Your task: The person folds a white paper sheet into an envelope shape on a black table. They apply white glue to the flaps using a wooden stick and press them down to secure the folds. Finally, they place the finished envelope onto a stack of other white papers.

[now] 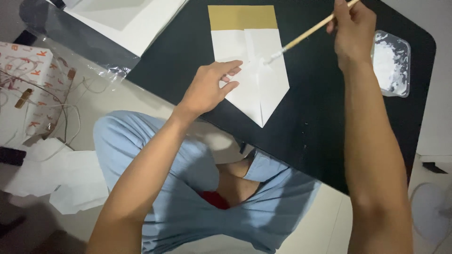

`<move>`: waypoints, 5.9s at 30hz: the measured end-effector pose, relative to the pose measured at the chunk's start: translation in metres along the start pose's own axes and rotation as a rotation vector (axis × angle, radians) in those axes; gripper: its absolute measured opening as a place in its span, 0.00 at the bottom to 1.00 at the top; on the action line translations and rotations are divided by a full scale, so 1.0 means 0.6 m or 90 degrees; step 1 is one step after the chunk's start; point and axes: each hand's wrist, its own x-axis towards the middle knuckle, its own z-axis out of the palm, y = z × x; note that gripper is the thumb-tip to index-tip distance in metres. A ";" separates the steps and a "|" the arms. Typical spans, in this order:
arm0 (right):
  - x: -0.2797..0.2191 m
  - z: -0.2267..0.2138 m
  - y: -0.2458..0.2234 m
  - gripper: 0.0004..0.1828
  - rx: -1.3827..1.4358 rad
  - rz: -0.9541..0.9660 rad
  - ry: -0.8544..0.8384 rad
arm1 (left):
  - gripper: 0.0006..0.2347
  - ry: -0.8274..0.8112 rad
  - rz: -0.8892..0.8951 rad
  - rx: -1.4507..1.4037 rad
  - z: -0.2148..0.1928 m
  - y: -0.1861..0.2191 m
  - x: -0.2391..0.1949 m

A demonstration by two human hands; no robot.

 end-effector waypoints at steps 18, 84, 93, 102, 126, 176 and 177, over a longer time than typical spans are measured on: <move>-0.030 -0.006 -0.024 0.18 -0.032 0.011 -0.008 | 0.20 0.010 0.024 -0.010 0.002 -0.004 0.000; -0.152 0.069 -0.047 0.21 -0.146 -0.086 -0.305 | 0.11 -0.003 -0.026 -0.032 -0.015 0.032 0.004; -0.153 0.068 -0.046 0.16 -0.130 -0.113 -0.327 | 0.10 -0.031 -0.055 0.021 -0.017 0.044 0.002; -0.171 0.069 -0.096 0.13 -0.291 -0.207 -0.331 | 0.09 -0.061 -0.009 0.106 -0.015 0.061 -0.001; -0.234 0.084 -0.086 0.21 -0.592 -0.321 -0.380 | 0.14 -0.075 0.279 0.539 0.002 0.055 -0.013; -0.362 -0.312 -0.051 0.26 -0.645 -0.231 -0.016 | 0.16 -0.075 0.359 0.526 0.000 -0.024 -0.063; -0.370 -0.350 -0.018 0.24 -0.625 -0.243 0.016 | 0.17 -0.050 0.355 0.528 0.001 -0.027 -0.063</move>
